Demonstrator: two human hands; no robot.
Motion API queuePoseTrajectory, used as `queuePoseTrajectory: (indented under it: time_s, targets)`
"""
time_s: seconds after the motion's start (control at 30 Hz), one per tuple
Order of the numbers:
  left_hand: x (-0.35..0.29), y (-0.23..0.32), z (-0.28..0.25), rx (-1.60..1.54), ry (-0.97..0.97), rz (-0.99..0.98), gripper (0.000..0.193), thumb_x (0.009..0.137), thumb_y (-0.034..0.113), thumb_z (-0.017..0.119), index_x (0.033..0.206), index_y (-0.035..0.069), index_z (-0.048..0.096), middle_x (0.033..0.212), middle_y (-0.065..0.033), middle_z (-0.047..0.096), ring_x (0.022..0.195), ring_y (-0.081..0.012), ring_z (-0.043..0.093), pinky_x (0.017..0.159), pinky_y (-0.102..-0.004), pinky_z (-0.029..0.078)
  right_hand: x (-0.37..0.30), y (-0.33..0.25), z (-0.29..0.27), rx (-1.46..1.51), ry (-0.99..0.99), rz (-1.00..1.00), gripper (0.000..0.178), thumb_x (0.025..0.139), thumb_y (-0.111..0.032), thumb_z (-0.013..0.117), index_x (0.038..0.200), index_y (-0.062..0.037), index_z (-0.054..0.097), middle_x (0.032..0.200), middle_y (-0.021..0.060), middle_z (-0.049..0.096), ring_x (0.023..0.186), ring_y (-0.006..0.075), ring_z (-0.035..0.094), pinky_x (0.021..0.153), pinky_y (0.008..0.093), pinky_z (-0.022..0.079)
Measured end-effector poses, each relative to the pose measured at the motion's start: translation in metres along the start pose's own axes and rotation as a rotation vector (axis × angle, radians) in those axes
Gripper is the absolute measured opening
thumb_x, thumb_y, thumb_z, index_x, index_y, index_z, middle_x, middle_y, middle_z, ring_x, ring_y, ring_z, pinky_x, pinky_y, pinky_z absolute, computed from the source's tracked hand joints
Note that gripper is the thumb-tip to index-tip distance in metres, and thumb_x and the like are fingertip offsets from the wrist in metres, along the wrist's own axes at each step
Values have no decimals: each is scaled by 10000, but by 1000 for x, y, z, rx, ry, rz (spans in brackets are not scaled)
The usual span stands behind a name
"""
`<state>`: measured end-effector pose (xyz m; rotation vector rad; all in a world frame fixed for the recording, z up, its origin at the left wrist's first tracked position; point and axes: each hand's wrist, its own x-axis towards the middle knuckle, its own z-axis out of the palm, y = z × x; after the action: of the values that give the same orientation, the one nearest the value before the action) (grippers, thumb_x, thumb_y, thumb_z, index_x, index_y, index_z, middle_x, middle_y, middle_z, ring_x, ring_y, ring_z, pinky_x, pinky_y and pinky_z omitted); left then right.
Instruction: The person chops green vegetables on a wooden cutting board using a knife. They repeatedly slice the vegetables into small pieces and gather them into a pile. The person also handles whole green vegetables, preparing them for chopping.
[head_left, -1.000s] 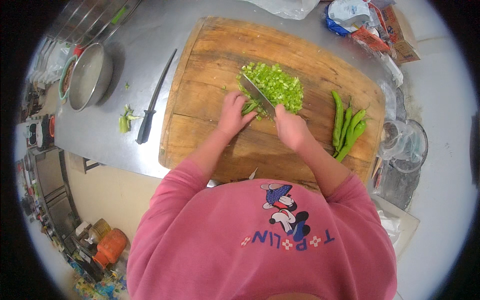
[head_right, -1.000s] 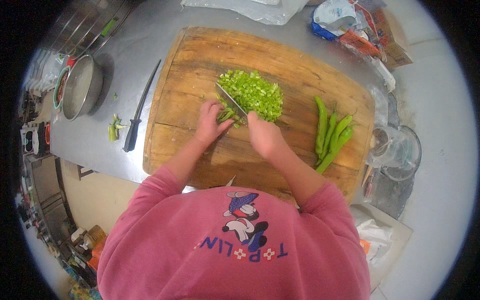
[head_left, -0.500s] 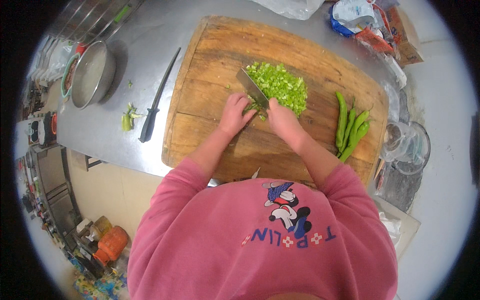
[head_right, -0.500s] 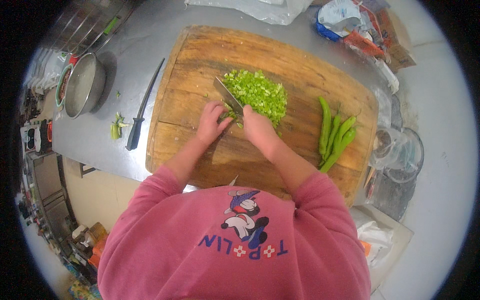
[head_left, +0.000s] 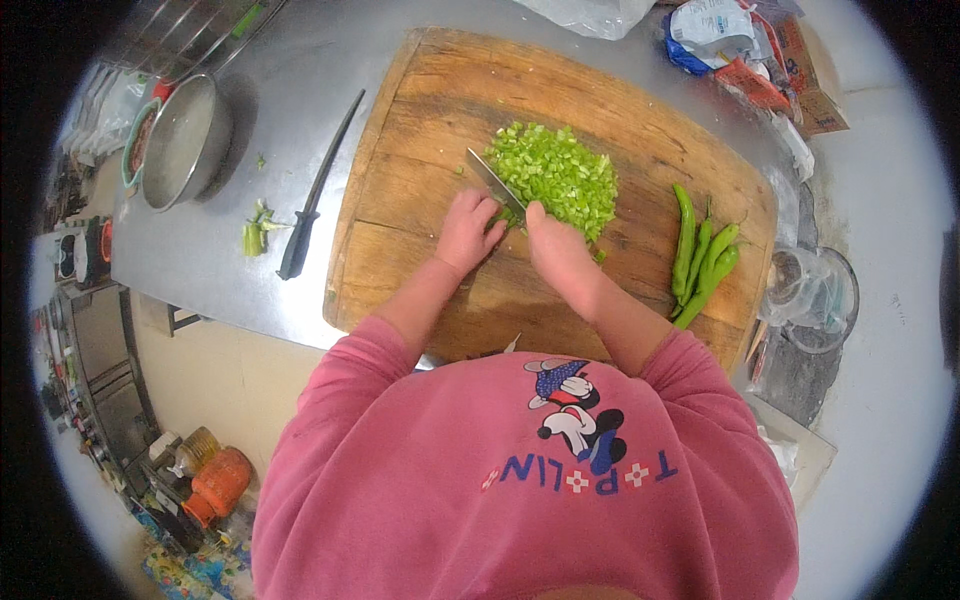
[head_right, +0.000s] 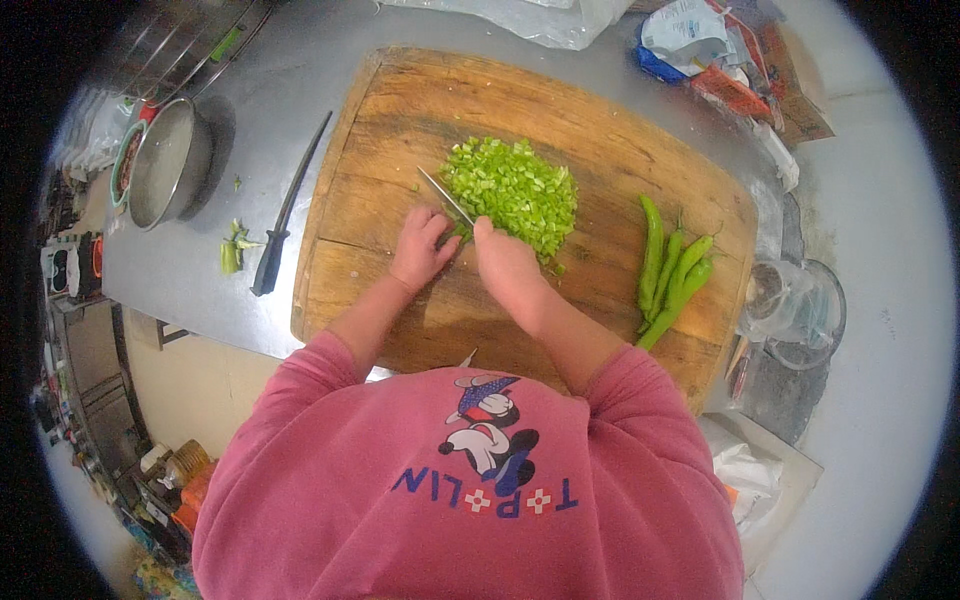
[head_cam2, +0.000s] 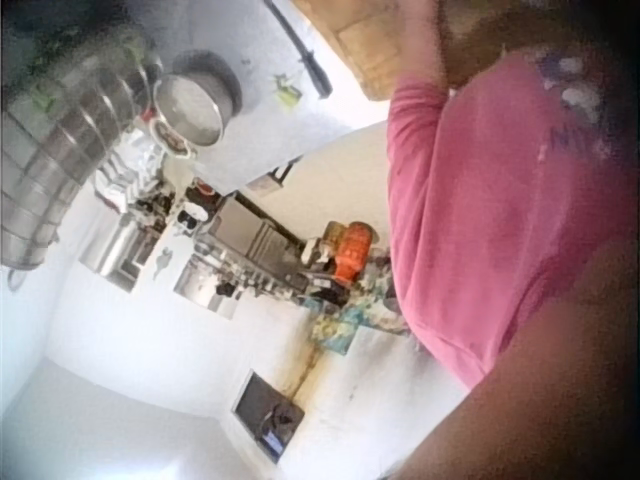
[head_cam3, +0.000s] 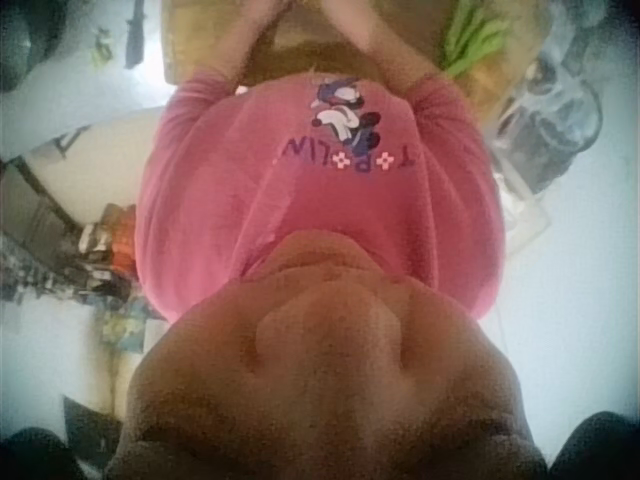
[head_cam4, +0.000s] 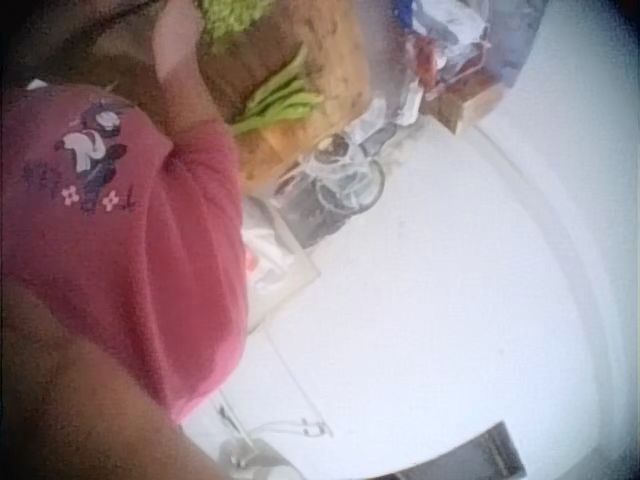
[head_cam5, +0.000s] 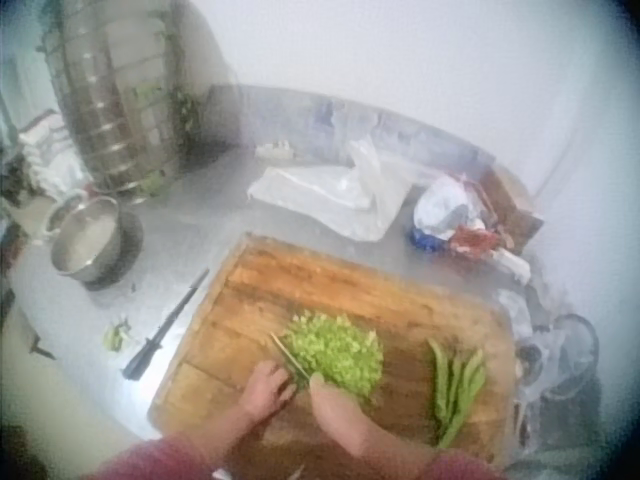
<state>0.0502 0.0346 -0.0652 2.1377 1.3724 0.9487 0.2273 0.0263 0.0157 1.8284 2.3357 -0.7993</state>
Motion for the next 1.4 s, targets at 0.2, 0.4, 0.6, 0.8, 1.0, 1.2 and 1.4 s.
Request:
queuePoseTrajectory:
  time_s: [0.2,0.4,0.6,0.8,1.0,1.2,1.4]
  targets:
    - [-6,6,-9,-45,95,43,378,680,134,802,985,48,596,1074,-164,548,1019,-378,520,898,-438,448,-7,8,-14,84,2,42,125,903,-44,438,1015,12,438,889,277,642,817,457,649,707,518,511]
    - [-9,6,-7,-9,1,24,371,683,140,803,978,51,598,1085,-165,552,1024,-386,519,901,-444,447,-32,4,-18,-28,-91,-7,114,897,-27,427,1004,11,434,875,283,641,813,454,652,709,530,509]
    - [-11,5,-6,-4,-35,24,314,712,125,780,959,56,600,1074,-166,559,1018,-381,526,876,-438,458,-6,-3,1,30,-16,-7,118,916,-54,446,1015,4,416,747,274,623,730,471,631,661,548,493]
    - [-5,6,3,-21,17,61,315,708,99,777,962,53,596,1090,-166,562,1019,-378,532,873,-439,461,-1,9,-6,169,-1,68,119,908,-45,446,1008,16,426,859,283,640,807,466,641,702,546,494]
    - [-2,10,9,-39,144,7,334,688,91,785,957,47,593,1082,-164,565,1013,-377,534,872,-441,461,-26,8,-26,39,-13,39,124,893,-26,450,1009,14,432,902,290,642,821,463,642,718,538,505]
    - [-3,6,4,-12,80,28,324,673,117,788,914,46,583,1006,-162,562,957,-377,534,825,-446,460,-26,4,-14,33,-89,47,135,883,-8,437,1016,12,441,880,290,647,826,456,656,720,524,520]
    - [-3,5,4,-16,27,23,331,668,99,784,923,45,581,1009,-162,561,951,-381,535,823,-451,460,5,1,5,100,61,-2,129,925,-79,473,992,23,431,758,293,625,755,472,637,661,541,495]
